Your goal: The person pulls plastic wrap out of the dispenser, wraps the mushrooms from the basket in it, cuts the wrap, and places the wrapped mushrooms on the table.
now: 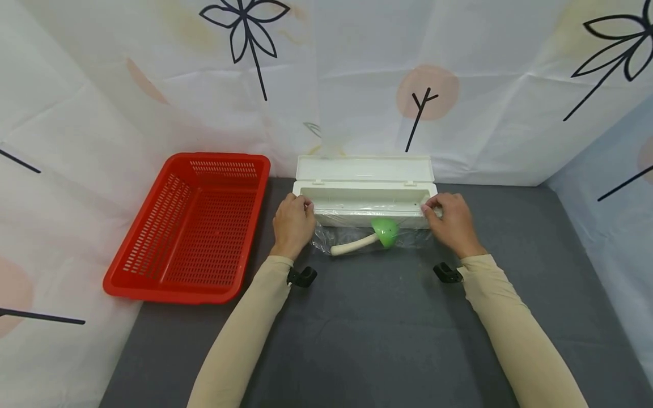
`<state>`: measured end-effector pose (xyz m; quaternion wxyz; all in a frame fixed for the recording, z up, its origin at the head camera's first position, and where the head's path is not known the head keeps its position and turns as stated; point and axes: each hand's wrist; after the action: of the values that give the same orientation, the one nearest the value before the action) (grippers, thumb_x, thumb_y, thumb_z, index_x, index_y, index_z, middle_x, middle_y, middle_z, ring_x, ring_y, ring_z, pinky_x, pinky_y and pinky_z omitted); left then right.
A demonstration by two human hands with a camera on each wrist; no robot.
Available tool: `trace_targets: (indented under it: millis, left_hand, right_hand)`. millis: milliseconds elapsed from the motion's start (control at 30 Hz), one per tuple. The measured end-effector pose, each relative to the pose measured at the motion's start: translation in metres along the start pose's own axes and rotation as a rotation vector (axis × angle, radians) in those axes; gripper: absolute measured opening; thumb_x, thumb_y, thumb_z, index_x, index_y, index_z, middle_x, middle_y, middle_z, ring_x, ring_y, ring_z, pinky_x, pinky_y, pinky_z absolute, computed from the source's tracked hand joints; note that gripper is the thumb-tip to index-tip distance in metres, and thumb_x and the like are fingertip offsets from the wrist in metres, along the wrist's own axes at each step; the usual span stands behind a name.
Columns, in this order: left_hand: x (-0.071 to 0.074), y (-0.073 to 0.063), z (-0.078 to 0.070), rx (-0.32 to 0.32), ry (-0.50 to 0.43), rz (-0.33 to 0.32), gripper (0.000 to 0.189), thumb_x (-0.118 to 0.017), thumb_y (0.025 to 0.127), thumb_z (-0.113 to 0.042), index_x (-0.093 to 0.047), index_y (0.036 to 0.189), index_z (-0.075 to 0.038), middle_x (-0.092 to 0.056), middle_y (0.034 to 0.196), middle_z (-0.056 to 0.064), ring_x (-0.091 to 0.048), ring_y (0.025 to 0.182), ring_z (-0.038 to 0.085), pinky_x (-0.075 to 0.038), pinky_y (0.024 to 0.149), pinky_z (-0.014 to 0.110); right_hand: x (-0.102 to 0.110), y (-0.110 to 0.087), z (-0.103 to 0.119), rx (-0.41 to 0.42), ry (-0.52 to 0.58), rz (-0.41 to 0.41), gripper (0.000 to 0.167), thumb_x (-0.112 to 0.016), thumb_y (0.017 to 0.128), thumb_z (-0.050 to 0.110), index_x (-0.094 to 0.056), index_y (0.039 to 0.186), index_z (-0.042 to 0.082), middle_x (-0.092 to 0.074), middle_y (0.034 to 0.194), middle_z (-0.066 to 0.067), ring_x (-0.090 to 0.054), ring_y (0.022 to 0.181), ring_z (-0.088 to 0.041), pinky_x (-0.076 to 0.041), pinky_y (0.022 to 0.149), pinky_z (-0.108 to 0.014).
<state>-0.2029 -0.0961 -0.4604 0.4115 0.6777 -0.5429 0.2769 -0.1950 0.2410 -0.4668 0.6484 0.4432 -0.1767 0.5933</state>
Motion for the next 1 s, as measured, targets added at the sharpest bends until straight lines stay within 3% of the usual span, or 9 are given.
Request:
trace_targets:
  millis: [133,333,567,667,800,1000]
  left_hand:
    - [-0.0025,0.0018,-0.0042,0.019,0.045,-0.009,0.015,-0.064,0.097,-0.014,-0.075,0.098,-0.004,-0.063,0.097,0.014,-0.062,0.088,0.033,-0.054,0.072,0.052]
    - [-0.0066,0.0027,-0.0074,0.071,0.038,-0.041,0.016,-0.063,0.095,-0.013,-0.076,0.094,-0.003,-0.064,0.092,0.015,-0.062,0.086,0.034,-0.052,0.073,0.051]
    - [-0.0081,0.0040,-0.0076,0.083,-0.069,-0.107,0.008,-0.066,0.090,-0.006,-0.072,0.095,-0.005,-0.062,0.087,0.012,-0.062,0.080,0.035,-0.051,0.071,0.052]
    - [-0.0090,0.0044,-0.0071,0.031,-0.076,-0.111,0.010,-0.065,0.087,-0.001,-0.073,0.089,-0.006,-0.058,0.088,0.010,-0.061,0.077,0.035,-0.051,0.070,0.052]
    - [-0.0099,0.0058,-0.0078,-0.087,-0.020,-0.062,0.023,-0.062,0.082,0.007,-0.080,0.086,-0.008,-0.056,0.093,0.009,-0.061,0.081,0.030,-0.054,0.070,0.049]
    - [-0.0088,0.0060,-0.0071,-0.162,0.028,-0.017,0.029,-0.060,0.080,0.008,-0.083,0.090,-0.007,-0.055,0.094,0.009,-0.057,0.086,0.029,-0.054,0.073,0.046]
  right_hand:
    - [-0.0008,0.0017,-0.0002,-0.032,-0.014,0.009,0.016,-0.069,0.096,0.010,-0.069,0.091,-0.006,-0.063,0.092,-0.023,-0.052,0.091,-0.040,-0.040,0.079,-0.055]
    - [-0.0035,0.0021,-0.0012,-0.068,-0.009,-0.012,0.016,-0.070,0.094,0.010,-0.070,0.089,-0.005,-0.063,0.090,-0.023,-0.054,0.090,-0.040,-0.041,0.079,-0.055]
    - [-0.0066,0.0048,-0.0002,-0.103,0.026,-0.023,0.016,-0.070,0.092,0.010,-0.071,0.088,-0.006,-0.063,0.092,-0.024,-0.053,0.088,-0.041,-0.039,0.079,-0.053]
    - [-0.0070,0.0061,-0.0005,-0.123,0.063,-0.023,0.015,-0.071,0.091,0.008,-0.070,0.090,-0.006,-0.063,0.090,-0.025,-0.054,0.087,-0.040,-0.038,0.081,-0.052]
    - [-0.0073,0.0072,-0.0023,-0.147,0.137,-0.020,0.012,-0.071,0.091,0.005,-0.071,0.097,-0.006,-0.064,0.088,-0.023,-0.055,0.086,-0.038,-0.038,0.082,-0.048]
    - [-0.0073,0.0099,-0.0019,-0.071,0.127,0.021,0.016,-0.062,0.091,-0.004,-0.077,0.094,-0.002,-0.062,0.085,-0.021,-0.052,0.085,-0.037,-0.034,0.080,-0.046]
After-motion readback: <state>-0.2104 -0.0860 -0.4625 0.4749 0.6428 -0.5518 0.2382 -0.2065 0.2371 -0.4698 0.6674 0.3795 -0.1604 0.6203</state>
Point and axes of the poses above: each hand's wrist, its own y-axis towards the middle knuckle, its own x-axis out of the back of the hand, z = x × y
